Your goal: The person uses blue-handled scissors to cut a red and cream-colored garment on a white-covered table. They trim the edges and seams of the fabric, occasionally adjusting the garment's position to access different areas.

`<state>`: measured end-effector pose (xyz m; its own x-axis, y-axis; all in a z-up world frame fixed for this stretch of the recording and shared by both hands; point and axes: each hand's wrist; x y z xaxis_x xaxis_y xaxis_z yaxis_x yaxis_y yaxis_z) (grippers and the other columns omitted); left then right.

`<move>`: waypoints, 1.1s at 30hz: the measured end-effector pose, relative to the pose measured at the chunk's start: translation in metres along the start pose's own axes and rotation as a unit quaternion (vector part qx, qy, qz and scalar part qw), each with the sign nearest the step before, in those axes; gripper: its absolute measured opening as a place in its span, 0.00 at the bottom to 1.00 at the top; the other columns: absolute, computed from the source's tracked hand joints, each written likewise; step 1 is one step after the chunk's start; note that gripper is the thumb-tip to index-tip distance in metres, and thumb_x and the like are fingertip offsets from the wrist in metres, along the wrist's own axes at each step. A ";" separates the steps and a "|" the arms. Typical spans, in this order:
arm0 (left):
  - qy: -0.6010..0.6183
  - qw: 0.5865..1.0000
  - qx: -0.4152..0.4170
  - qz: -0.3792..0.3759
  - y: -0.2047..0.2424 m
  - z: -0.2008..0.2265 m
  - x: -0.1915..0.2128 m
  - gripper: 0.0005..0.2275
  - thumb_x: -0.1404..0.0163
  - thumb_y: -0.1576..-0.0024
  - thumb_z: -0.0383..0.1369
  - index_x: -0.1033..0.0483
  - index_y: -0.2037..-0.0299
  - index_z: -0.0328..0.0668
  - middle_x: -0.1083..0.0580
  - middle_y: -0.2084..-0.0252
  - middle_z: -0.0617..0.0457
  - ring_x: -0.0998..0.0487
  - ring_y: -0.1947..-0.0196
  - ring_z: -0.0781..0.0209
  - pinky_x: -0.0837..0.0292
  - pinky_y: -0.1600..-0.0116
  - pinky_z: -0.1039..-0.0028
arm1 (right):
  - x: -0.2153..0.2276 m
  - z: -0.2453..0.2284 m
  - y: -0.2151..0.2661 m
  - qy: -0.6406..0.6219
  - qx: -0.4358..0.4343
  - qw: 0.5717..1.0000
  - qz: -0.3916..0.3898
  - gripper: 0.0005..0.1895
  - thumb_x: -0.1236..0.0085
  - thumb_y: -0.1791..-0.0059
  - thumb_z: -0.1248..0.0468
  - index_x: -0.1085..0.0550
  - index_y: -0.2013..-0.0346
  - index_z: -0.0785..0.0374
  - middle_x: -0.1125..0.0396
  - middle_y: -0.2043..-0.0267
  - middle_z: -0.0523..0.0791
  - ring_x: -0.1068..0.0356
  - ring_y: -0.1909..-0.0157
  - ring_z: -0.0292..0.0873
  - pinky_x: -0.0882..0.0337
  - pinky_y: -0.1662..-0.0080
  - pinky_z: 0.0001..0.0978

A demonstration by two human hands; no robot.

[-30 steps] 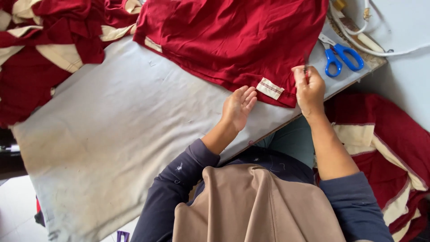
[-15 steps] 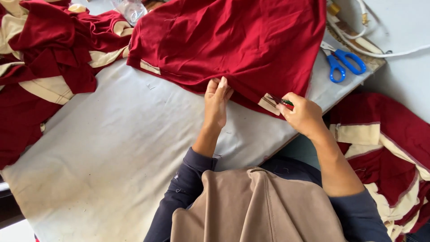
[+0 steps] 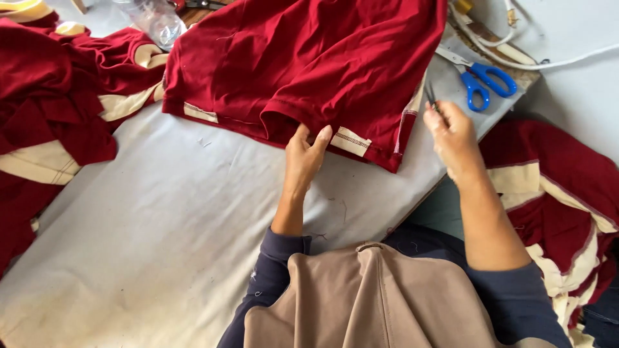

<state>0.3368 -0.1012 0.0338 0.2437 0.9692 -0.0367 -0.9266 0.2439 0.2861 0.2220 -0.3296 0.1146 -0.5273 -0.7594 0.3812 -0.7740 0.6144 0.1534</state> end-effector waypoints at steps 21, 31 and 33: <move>0.109 0.994 0.001 -0.003 0.028 0.052 -0.025 0.10 0.55 0.45 0.41 0.32 0.62 0.46 0.32 0.68 0.61 0.35 0.69 0.70 0.35 0.64 0.74 | 0.136 0.083 0.049 0.109 -0.131 0.982 -0.075 0.15 0.51 0.52 0.63 0.29 0.55 0.70 0.32 0.67 0.52 0.34 0.66 0.43 0.39 0.70 0.27; 0.260 0.962 -0.072 -0.048 0.069 0.057 -0.058 0.13 0.59 0.39 0.33 0.31 0.51 0.29 0.31 0.59 0.57 0.33 0.56 0.73 0.37 0.48 0.81 | 0.076 0.062 0.159 -0.081 -0.126 0.987 -0.053 0.07 0.47 0.59 0.72 0.31 0.66 0.67 0.34 0.54 0.51 0.35 0.68 0.41 0.37 0.73 0.23; 0.160 0.968 -0.155 -0.119 0.095 0.096 -0.036 0.09 0.62 0.39 0.31 0.32 0.60 0.31 0.36 0.68 0.59 0.38 0.65 0.73 0.40 0.57 0.81 | 0.072 0.041 0.164 -0.027 -0.104 0.992 -0.073 0.10 0.44 0.61 0.69 0.32 0.67 0.65 0.35 0.53 0.50 0.36 0.66 0.41 0.38 0.66 0.27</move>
<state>0.2676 -0.1162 0.1543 0.4053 0.8337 -0.3750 -0.9087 0.4124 -0.0652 0.0429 -0.2919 0.1301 -0.4374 -0.8507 0.2916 -0.7578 0.5232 0.3898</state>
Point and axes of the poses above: each hand's wrist, its own y-axis away from the middle knuckle, its own x-axis out of the back of the hand, z = x × y
